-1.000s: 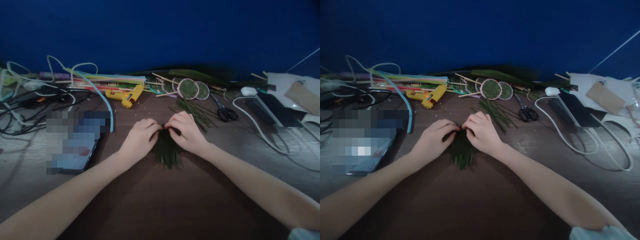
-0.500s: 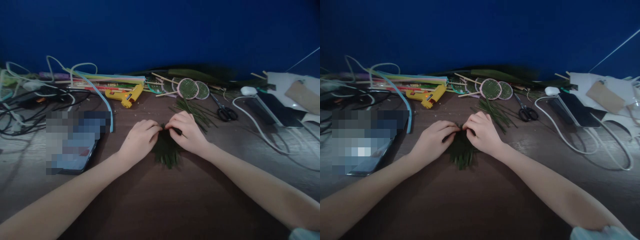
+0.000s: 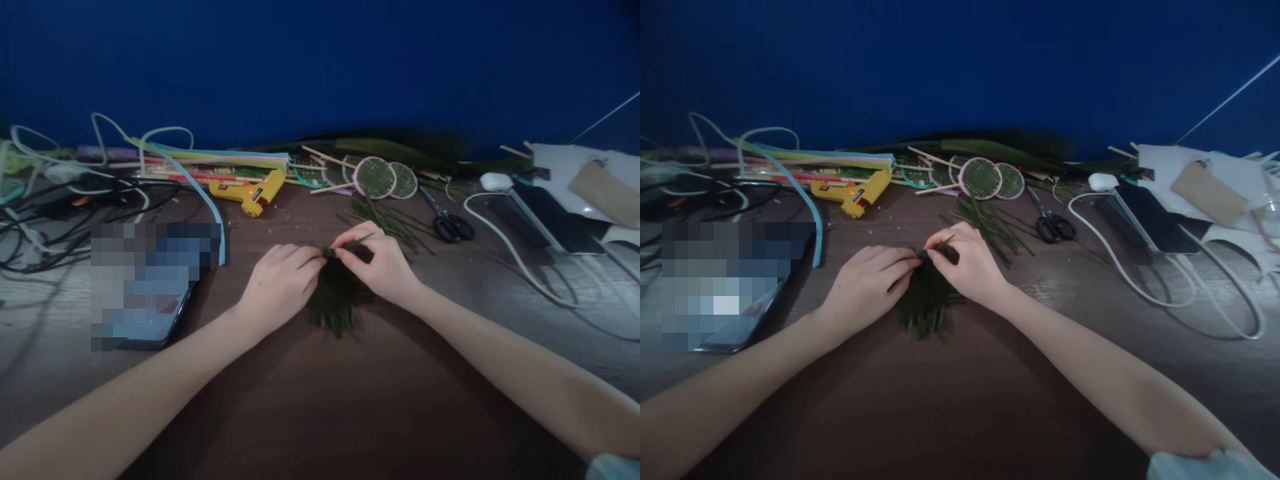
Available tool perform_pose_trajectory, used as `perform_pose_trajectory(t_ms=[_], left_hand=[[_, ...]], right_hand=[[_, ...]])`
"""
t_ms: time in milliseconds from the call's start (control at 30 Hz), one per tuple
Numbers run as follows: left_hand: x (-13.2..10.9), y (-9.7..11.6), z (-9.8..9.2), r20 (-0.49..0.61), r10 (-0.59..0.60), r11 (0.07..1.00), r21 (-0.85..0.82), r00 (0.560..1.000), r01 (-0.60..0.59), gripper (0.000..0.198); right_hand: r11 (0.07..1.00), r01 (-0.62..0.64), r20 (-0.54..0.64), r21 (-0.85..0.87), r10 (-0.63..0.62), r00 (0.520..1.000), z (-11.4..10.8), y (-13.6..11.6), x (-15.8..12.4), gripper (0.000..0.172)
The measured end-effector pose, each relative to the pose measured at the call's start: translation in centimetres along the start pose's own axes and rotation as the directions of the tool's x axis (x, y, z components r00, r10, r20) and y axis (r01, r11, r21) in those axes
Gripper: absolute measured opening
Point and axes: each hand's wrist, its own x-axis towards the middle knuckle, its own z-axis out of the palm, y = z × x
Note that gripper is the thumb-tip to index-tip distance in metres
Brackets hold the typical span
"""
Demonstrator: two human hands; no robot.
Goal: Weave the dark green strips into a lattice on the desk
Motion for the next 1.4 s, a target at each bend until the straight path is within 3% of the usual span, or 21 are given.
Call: perform_pose_trajectory(t_ms=[267, 433, 667, 767, 867, 967, 1067, 1400], left_hand=[[0.0, 0.0, -0.2, 0.048, 0.021, 1.000, 0.019, 0.999, -0.022, 0.025], [0.2, 0.0, -0.1, 0.068, 0.021, 1.000, 0.005, 0.997, -0.022, 0.027], [0.1, -0.2, 0.1, 0.111, 0.008, 1.000, 0.006, 0.994, -0.009, 0.025], [0.0, -0.2, 0.2, 0.067, -0.007, 0.999, -0.038, 0.998, 0.009, 0.025], [0.0, -0.2, 0.3, 0.036, -0.024, 0.997, -0.067, 0.999, 0.027, 0.025], [0.0, -0.1, 0.3, 0.019, -0.034, 0.997, -0.062, 0.999, 0.035, 0.025], [-0.1, -0.1, 0.4, 0.011, -0.045, 0.996, -0.070, 0.999, 0.046, 0.025], [0.2, -0.1, 0.3, -0.023, -0.111, 0.989, -0.102, 0.994, 0.108, 0.022]], right_hand=[[1.000, -0.023, 0.002, 0.011, 0.023, 1.000, 0.1, 0.1, 0.0, 0.009], [0.996, 0.072, -0.017, 0.043, -0.072, 0.997, -0.1, -0.1, -0.1, 0.012], [0.985, 0.161, 0.083, 0.060, -0.166, 0.983, -0.5, -0.2, -0.2, 0.024], [0.984, 0.149, 0.137, 0.101, -0.162, 0.977, -0.7, -0.3, -0.1, 0.030], [0.990, 0.063, 0.096, 0.128, -0.075, 0.993, -0.6, -0.3, -0.1, 0.033], [1.000, -0.013, 0.045, 0.019, 0.012, 0.999, -0.1, -0.1, 0.1, 0.022], [0.991, -0.007, 0.092, -0.135, 0.019, 0.996, 0.4, 0.2, 0.1, 0.007], [0.979, -0.028, 0.104, -0.202, 0.049, 0.993, 0.8, 0.2, 0.1, 0.004]])
